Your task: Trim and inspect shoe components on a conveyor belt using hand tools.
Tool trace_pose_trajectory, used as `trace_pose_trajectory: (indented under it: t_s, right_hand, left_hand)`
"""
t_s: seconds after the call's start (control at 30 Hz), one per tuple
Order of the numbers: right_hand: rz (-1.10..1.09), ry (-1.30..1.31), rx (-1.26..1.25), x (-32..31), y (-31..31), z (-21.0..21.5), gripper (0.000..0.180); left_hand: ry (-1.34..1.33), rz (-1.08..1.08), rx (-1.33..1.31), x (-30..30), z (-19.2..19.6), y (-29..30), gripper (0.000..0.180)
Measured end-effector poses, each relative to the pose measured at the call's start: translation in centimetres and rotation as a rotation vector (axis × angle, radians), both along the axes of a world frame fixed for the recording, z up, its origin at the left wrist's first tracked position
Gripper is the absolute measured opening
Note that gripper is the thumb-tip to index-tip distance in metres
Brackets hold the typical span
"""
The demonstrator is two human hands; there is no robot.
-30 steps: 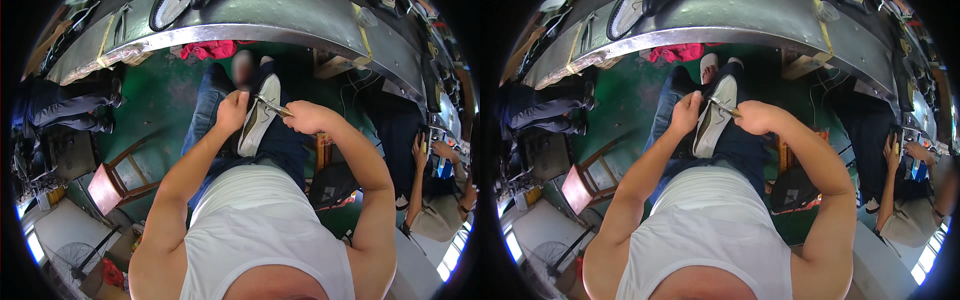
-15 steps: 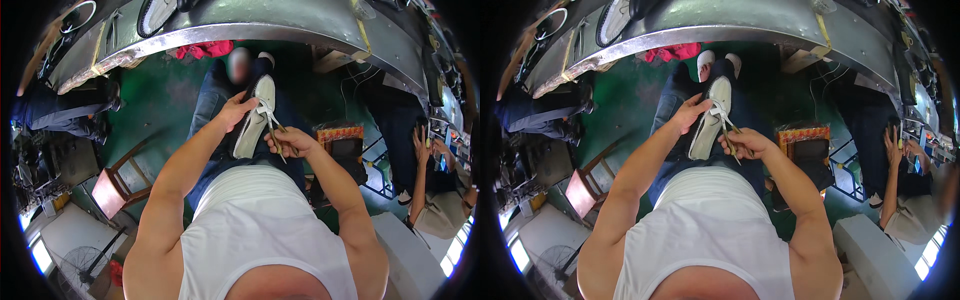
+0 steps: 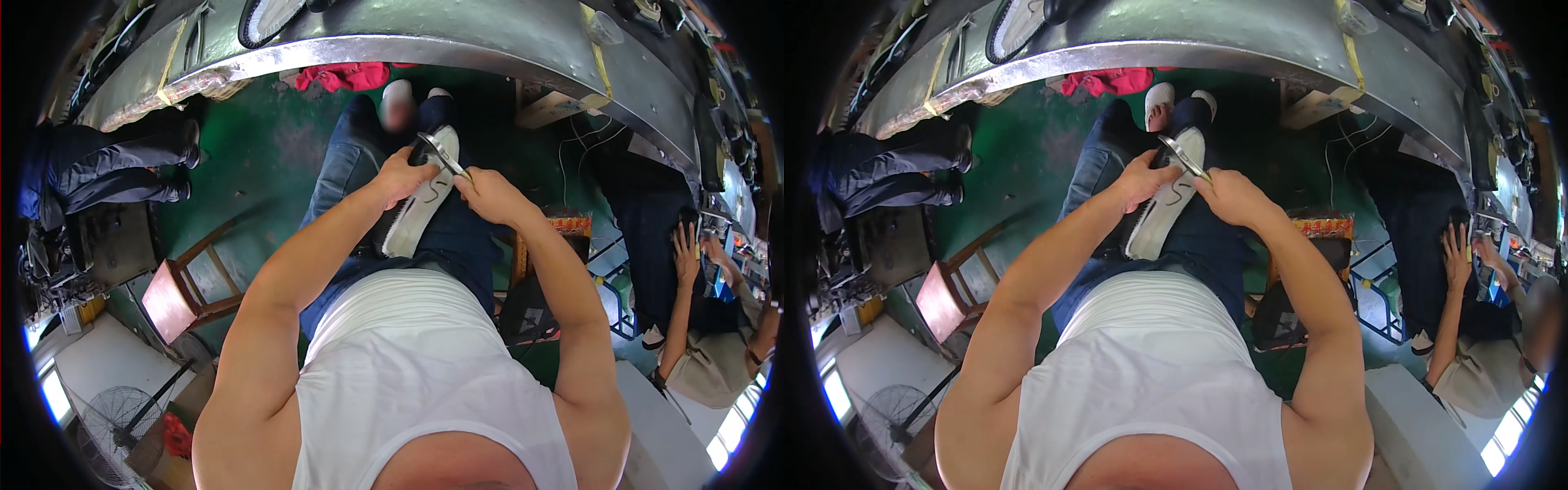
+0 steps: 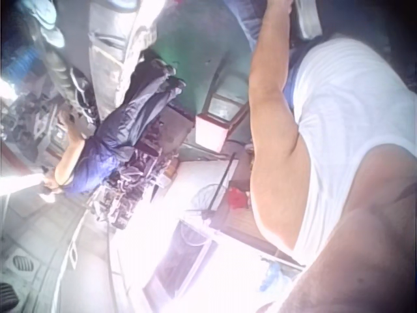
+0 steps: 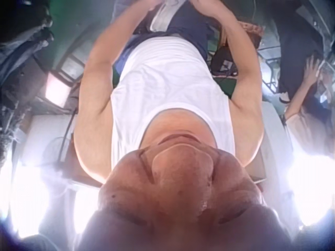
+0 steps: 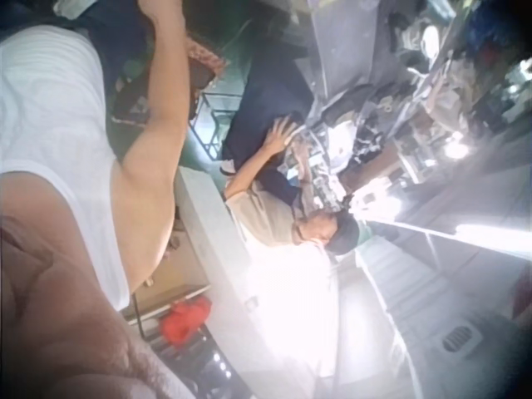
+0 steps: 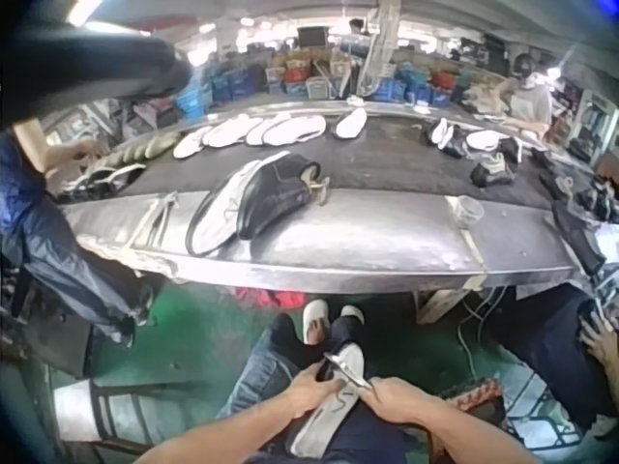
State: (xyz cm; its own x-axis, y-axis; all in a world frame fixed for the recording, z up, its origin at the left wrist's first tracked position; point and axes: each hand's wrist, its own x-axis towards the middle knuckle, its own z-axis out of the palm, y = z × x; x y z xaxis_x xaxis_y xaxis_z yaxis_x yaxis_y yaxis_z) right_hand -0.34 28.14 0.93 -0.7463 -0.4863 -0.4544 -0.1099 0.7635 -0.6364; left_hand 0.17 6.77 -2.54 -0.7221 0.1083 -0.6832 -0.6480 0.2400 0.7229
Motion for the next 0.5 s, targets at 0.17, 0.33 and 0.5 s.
trace_pose_trajectory:
  t_s: [0.17, 0.33, 0.5]
  right_hand:
    - [-0.174, -0.316, -0.184, 1.2, 2.8, 1.0, 0.028]
    - [0.156, -0.265, -0.032, 3.4, 2.6, 3.1, 0.027]
    - [0.347, 0.253, 0.065, 5.0, 0.1, 2.6, 0.047]
  left_hand:
    - [-0.147, 0.009, 0.088, -0.5, 0.9, -1.8, 0.093]
    - [-0.288, -0.105, 0.223, -2.2, 0.5, -2.8, 0.114]
    - [-0.252, -0.04, 0.003, -1.8, 0.3, -1.7, 0.093]
